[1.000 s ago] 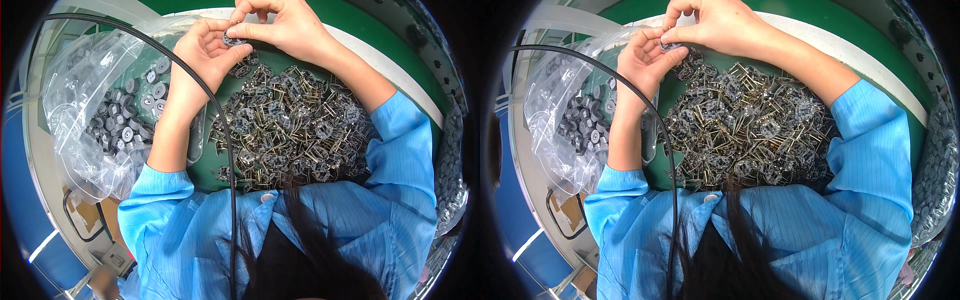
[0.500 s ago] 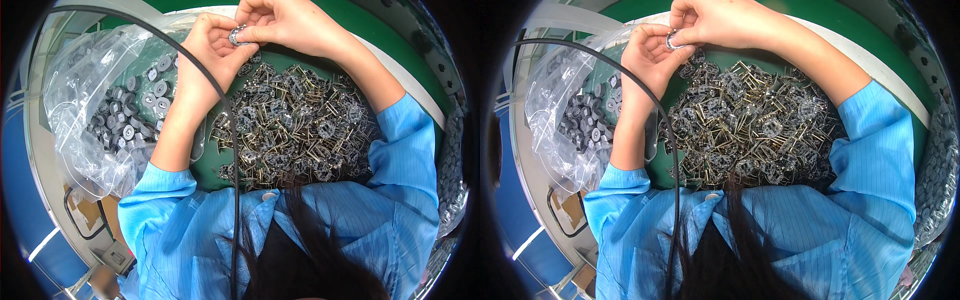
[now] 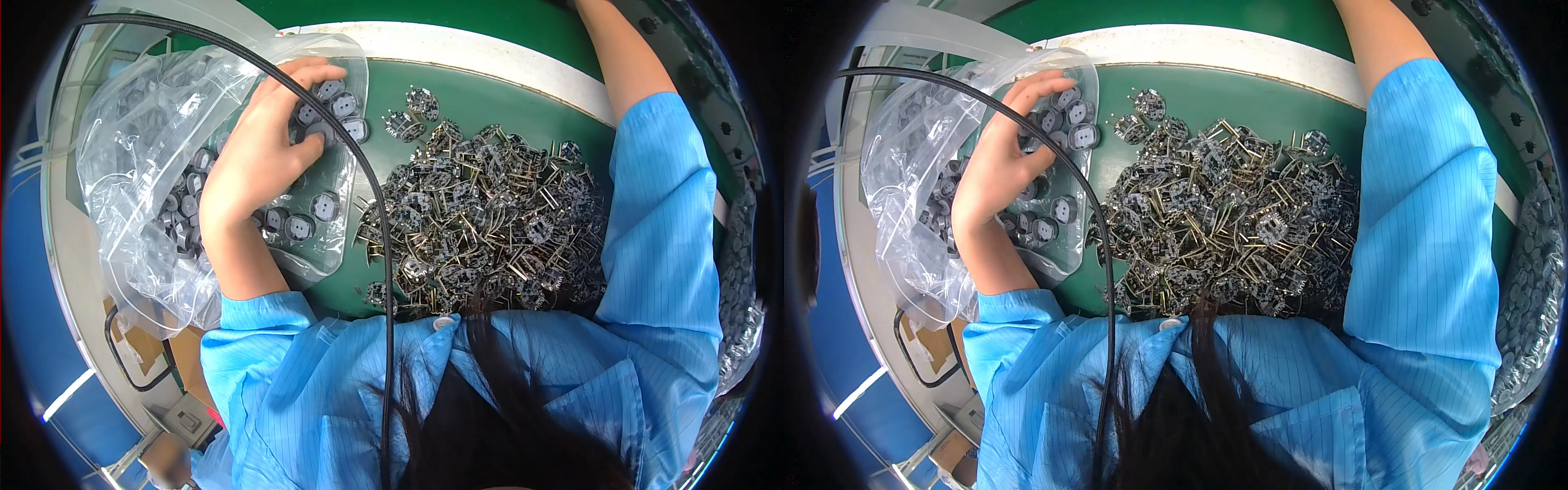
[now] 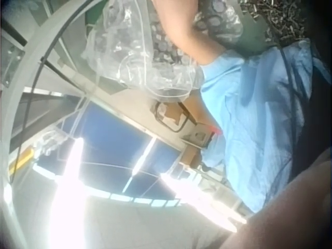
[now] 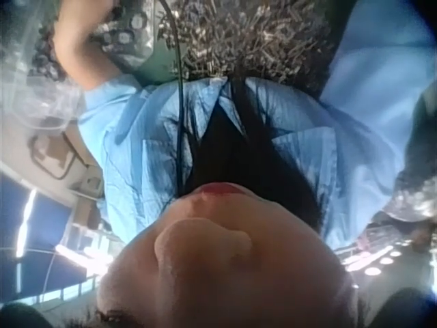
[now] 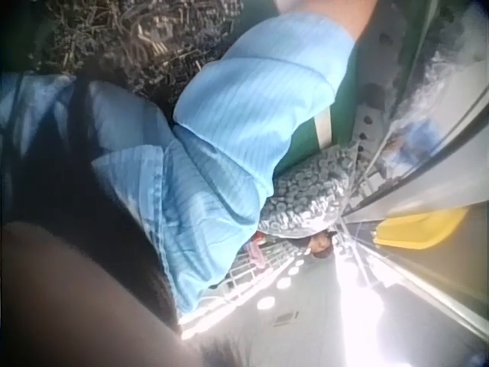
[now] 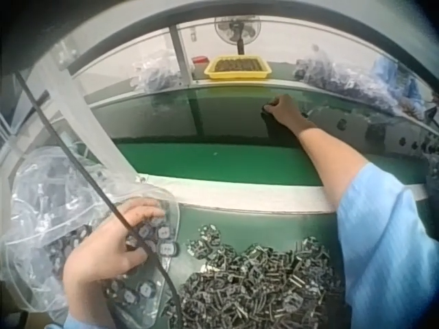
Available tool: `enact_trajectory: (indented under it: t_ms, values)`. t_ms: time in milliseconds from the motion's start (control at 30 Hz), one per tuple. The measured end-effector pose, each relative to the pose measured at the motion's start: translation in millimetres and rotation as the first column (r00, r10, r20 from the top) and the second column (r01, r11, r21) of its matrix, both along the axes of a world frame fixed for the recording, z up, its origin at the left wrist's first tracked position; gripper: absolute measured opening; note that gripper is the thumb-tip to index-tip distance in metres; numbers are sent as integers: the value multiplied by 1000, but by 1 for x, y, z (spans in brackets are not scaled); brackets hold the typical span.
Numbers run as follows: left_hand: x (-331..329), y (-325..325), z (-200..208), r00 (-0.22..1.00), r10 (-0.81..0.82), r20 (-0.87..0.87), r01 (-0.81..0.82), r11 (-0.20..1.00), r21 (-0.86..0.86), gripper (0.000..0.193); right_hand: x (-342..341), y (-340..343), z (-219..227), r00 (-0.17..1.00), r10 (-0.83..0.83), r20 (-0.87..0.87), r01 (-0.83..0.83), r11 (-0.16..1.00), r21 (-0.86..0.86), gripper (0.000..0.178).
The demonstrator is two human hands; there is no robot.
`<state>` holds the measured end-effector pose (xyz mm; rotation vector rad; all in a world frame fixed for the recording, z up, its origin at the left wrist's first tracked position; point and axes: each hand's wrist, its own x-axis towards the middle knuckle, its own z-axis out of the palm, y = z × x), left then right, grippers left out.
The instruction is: The person picks up a grey plastic base and a circuit board by hand, fits the board into the base, and repeats this process.
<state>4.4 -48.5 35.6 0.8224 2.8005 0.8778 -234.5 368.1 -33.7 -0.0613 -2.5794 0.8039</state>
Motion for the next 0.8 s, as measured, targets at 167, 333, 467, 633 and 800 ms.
enact_trajectory:
  t_ms: [167,333,467,633,800]
  values:
    - [2,9,0,993,-118,-21,117,992,-38,62,-7,17,-9,979,-102,-176,120,989,92,34]
    - [-7,25,-13,990,-79,-119,69,994,-87,47,112,-84,39,800,589,116,-525,780,-340,24]
    - [-13,23,-34,966,36,-255,-48,998,-39,40,192,-145,54,399,867,297,-786,490,-376,26]
    - [-10,34,-33,913,52,-406,-60,998,-8,38,197,-144,49,458,837,300,-800,535,-273,19]
    - [-4,49,-24,940,64,-335,13,975,222,36,195,-133,59,526,757,388,-700,644,-310,19]
